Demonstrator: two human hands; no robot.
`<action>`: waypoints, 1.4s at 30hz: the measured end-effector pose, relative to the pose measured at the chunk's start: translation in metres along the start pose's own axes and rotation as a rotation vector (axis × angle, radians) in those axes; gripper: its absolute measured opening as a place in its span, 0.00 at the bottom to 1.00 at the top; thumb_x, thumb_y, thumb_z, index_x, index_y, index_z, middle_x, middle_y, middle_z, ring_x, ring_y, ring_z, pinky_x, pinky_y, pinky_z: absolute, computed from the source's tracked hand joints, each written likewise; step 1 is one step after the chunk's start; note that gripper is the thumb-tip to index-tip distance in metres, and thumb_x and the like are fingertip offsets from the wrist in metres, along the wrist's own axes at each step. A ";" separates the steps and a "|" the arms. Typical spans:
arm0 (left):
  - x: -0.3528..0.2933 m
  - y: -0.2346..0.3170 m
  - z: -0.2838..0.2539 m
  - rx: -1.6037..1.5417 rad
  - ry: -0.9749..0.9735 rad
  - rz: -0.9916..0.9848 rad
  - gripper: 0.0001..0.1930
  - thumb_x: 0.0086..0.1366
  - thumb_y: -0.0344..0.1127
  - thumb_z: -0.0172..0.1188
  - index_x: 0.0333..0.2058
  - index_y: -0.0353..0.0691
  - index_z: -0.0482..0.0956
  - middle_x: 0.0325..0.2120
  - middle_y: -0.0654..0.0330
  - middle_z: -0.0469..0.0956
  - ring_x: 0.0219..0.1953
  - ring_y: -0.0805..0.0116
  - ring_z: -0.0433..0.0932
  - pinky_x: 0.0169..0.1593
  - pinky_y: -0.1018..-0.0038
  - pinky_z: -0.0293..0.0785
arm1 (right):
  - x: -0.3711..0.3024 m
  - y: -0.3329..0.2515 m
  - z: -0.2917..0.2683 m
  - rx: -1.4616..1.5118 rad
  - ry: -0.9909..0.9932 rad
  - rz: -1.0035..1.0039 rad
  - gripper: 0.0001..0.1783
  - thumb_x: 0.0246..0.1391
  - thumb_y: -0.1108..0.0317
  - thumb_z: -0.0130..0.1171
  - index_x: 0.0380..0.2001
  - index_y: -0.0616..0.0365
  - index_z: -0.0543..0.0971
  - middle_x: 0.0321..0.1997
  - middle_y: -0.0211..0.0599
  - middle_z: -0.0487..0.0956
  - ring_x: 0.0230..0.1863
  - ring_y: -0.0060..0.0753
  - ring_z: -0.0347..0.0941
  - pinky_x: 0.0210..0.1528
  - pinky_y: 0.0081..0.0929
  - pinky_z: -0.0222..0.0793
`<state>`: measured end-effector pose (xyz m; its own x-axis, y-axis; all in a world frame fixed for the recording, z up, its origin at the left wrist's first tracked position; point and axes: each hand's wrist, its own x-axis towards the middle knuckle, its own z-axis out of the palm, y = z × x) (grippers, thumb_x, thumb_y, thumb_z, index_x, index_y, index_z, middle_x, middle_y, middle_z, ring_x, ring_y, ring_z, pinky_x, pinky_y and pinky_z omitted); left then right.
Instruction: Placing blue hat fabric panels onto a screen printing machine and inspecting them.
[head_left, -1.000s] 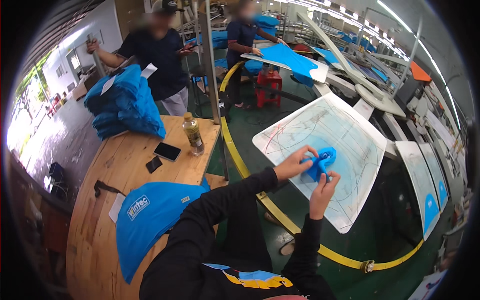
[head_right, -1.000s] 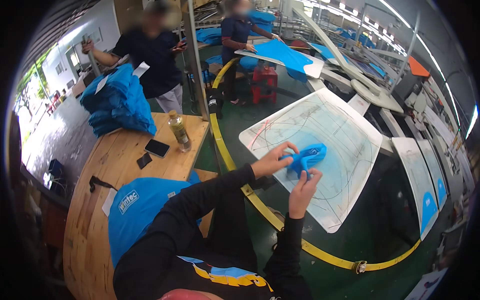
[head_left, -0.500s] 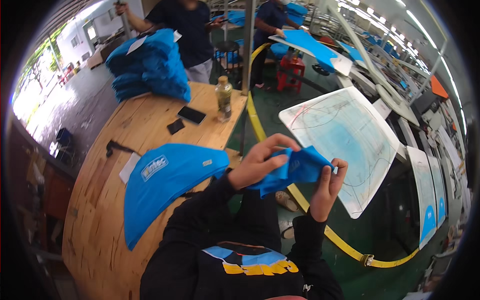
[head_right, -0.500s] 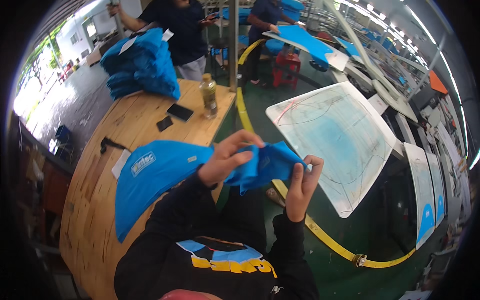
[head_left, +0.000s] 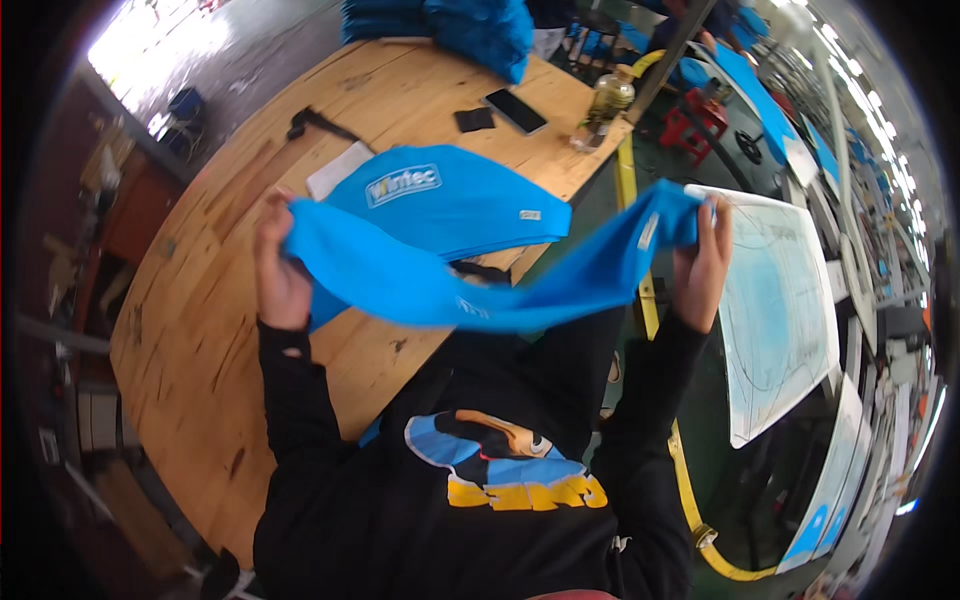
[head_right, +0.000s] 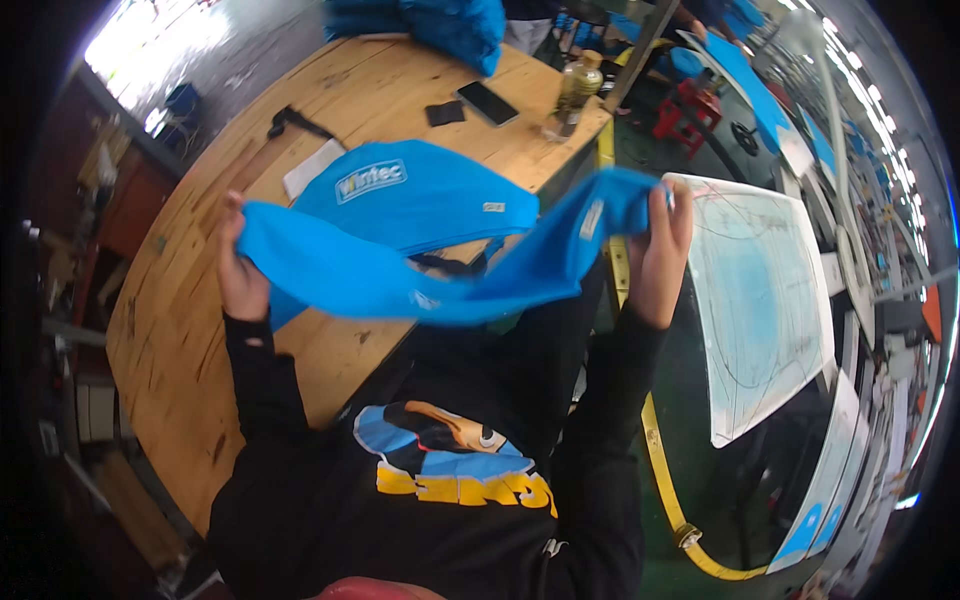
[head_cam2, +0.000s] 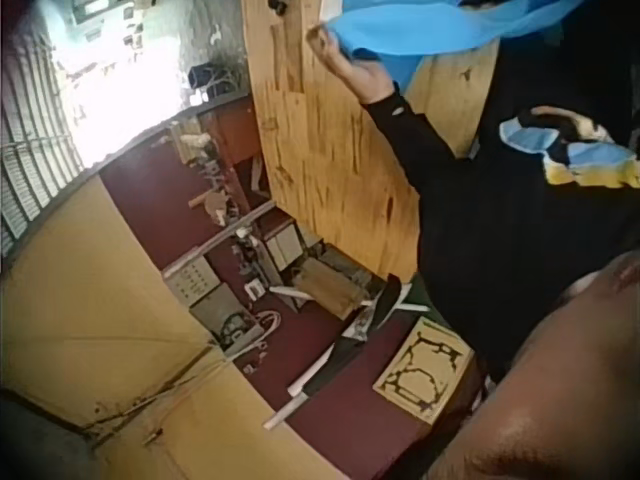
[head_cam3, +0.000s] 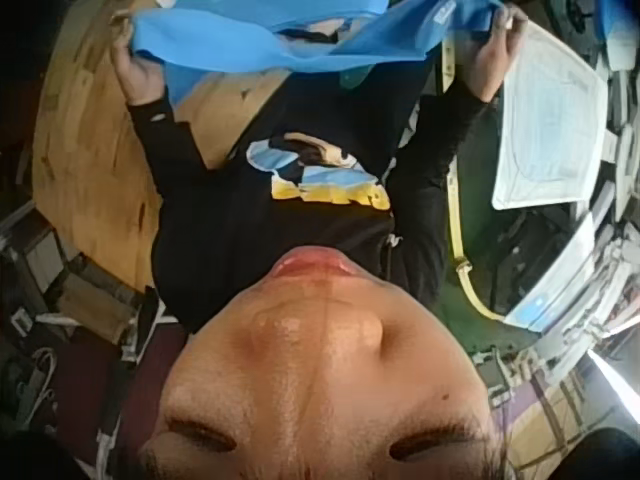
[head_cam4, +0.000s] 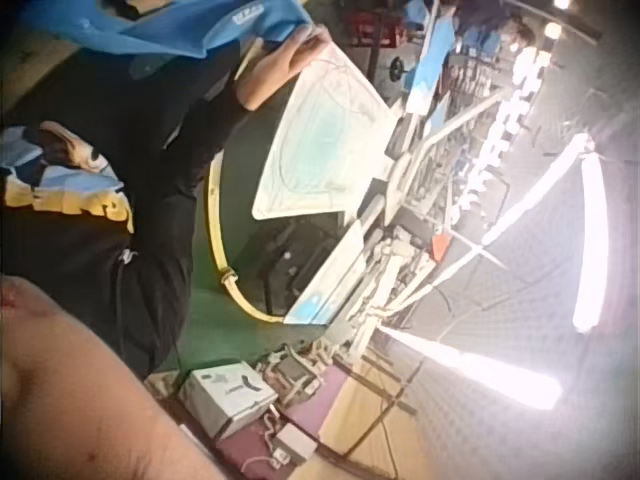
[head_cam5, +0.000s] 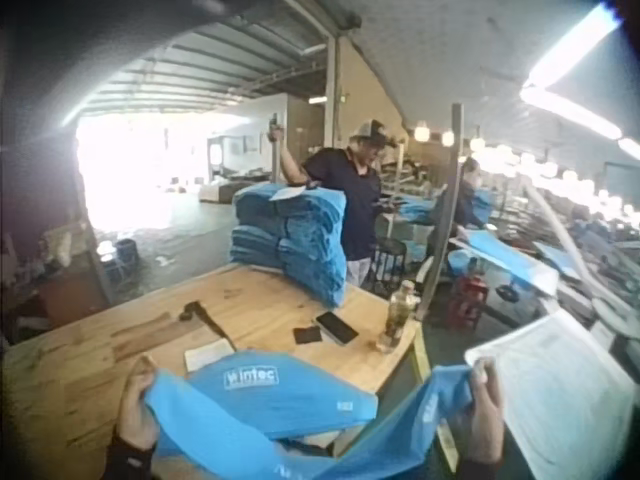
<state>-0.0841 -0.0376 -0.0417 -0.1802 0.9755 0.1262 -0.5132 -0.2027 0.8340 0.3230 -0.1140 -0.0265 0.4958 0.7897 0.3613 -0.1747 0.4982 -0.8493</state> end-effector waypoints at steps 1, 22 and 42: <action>0.010 0.010 -0.006 -0.045 0.039 0.064 0.13 0.63 0.36 0.53 0.46 0.40 0.73 0.40 0.66 0.71 0.44 0.79 0.69 0.47 0.79 0.64 | 0.022 0.006 0.003 0.022 -0.091 -0.024 0.09 0.63 0.68 0.51 0.45 0.54 0.73 0.43 0.27 0.74 0.42 0.19 0.73 0.42 0.19 0.69; -0.019 -0.042 -0.213 1.035 0.088 -0.155 0.11 0.67 0.31 0.51 0.46 0.39 0.74 0.43 0.66 0.75 0.30 0.81 0.68 0.33 0.82 0.68 | 0.028 0.228 -0.026 -0.103 -0.062 0.532 0.09 0.63 0.65 0.50 0.40 0.55 0.64 0.38 0.33 0.70 0.36 0.27 0.75 0.37 0.30 0.79; -0.030 -0.037 -0.237 1.075 0.036 -0.164 0.10 0.66 0.29 0.54 0.45 0.34 0.70 0.38 0.60 0.77 0.35 0.77 0.74 0.33 0.80 0.68 | 0.002 0.207 -0.028 -0.082 0.071 0.387 0.07 0.64 0.64 0.49 0.41 0.51 0.64 0.33 0.28 0.71 0.32 0.21 0.72 0.34 0.24 0.74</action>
<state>-0.2587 -0.0793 -0.2039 -0.2099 0.9772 -0.0307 0.4666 0.1277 0.8752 0.3119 -0.0192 -0.2128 0.4643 0.8855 -0.0165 -0.2929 0.1360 -0.9464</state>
